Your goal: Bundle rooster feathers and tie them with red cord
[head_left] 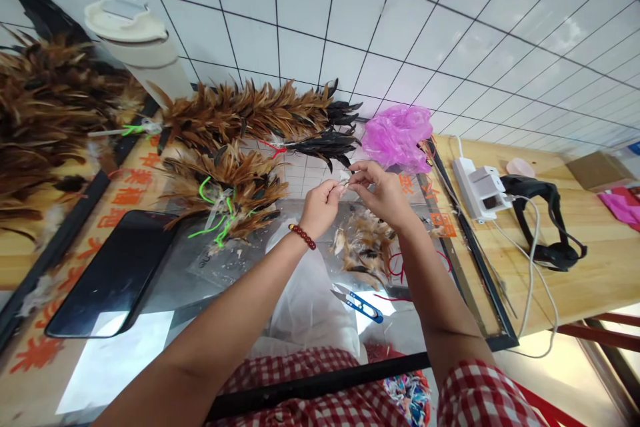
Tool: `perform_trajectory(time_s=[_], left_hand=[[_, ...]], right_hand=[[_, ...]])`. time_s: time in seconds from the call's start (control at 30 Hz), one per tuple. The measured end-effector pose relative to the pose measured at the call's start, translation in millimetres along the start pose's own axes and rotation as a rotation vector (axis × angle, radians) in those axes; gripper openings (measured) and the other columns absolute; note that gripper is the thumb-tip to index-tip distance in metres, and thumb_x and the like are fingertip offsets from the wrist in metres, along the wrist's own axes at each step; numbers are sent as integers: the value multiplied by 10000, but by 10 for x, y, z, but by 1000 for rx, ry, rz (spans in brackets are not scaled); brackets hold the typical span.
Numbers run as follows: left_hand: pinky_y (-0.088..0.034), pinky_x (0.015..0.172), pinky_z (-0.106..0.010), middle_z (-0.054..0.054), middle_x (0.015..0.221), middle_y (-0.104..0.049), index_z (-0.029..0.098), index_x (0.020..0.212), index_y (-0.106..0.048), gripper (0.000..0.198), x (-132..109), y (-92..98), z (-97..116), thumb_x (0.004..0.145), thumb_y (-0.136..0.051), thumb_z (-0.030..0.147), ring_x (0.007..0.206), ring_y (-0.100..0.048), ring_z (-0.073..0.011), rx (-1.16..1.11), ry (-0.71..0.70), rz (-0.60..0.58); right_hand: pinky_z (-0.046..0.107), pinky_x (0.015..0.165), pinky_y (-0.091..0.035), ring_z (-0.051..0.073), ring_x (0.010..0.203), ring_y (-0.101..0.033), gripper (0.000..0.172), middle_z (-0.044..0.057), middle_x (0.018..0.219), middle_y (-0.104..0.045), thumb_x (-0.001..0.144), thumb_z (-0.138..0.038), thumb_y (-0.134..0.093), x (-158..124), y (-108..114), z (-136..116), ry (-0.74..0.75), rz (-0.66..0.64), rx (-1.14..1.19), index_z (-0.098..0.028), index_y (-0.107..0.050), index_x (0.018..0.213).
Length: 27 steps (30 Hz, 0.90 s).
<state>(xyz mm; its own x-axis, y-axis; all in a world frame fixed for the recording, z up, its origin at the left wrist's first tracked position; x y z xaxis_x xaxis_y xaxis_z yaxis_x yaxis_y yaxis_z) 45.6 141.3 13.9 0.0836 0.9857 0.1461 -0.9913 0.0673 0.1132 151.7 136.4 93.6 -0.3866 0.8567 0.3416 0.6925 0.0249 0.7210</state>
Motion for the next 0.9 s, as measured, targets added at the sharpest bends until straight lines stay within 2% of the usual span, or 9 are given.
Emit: perform_trajectory(time_s=[0.13,0.23,0.27,0.33,0.43,0.5,0.63,0.77,0.9], left_hand=[[-309,518,-221,38,559,-446,172,734,-601,234,-3,-59,-40,850,-508,352,529,-385,-94,-78,28,-50],[-299,489,-214,40,545,-453,170,725,-602,228,18,-14,-87,837,-534,357,498,-377,-84,-180,69,-7],[-296,478,-211,41,541,-452,169,719,-597,226,28,32,-109,832,-543,358,488,-375,-80,-225,88,38],[-292,458,-204,42,537,-449,167,706,-584,228,45,136,-150,823,-561,361,471,-374,-72,-314,122,141],[-287,435,-190,45,535,-443,165,687,-565,236,65,228,-178,810,-588,366,454,-371,-58,-428,140,233],[-284,424,-180,47,533,-440,164,681,-559,240,75,239,-186,802,-601,366,447,-366,-50,-477,147,247],[-276,405,-171,52,529,-436,162,682,-557,226,68,245,-223,800,-600,350,428,-360,-42,-511,195,264],[-277,399,-164,57,525,-430,160,690,-559,199,53,258,-219,810,-579,316,420,-360,-39,-522,222,275],[-289,391,-162,52,531,-451,162,685,-554,197,46,257,-201,805,-575,317,420,-389,-43,-507,230,271]], right_hand=[[265,734,-474,136,726,-628,346,12,841,-703,827,-177,-576,-2,66,42,-16,85,-33,-194,-525,1169],[264,710,-453,143,716,-611,246,24,812,-687,822,-207,-611,-2,165,-6,-27,120,-145,-183,-598,1067],[259,699,-442,143,718,-605,175,31,808,-680,822,-201,-611,1,140,-54,-14,63,-178,-179,-632,995],[247,684,-419,137,729,-599,92,38,809,-669,827,-166,-590,-31,-54,-205,56,-181,-204,-175,-674,864],[235,676,-391,134,767,-600,171,40,854,-675,818,-111,-559,-235,-429,-448,152,-581,-206,-189,-703,865],[242,664,-375,153,794,-602,208,51,888,-677,781,-104,-577,-351,-589,-529,154,-707,-270,-193,-703,920],[257,623,-343,190,800,-603,270,67,900,-677,711,-125,-614,-481,-827,-536,111,-818,-406,-197,-697,958],[253,606,-340,162,724,-584,152,65,815,-668,714,-88,-554,-428,-882,-460,84,-796,-362,-162,-679,758],[226,608,-379,107,625,-539,95,11,706,-629,759,-138,-539,-163,-568,-178,-127,-486,129,-150,-628,791]])
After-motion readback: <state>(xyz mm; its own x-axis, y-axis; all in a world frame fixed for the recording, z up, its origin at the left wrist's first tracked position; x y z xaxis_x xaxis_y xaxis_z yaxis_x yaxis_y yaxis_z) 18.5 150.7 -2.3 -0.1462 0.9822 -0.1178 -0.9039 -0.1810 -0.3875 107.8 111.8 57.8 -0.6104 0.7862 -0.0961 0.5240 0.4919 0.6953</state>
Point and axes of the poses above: each hand's wrist, its own x-axis towards the middle knuckle, its own y-axis out of the back of the hand, z = x × y, the point moved 10 cm from there along x, towards the middle knuckle
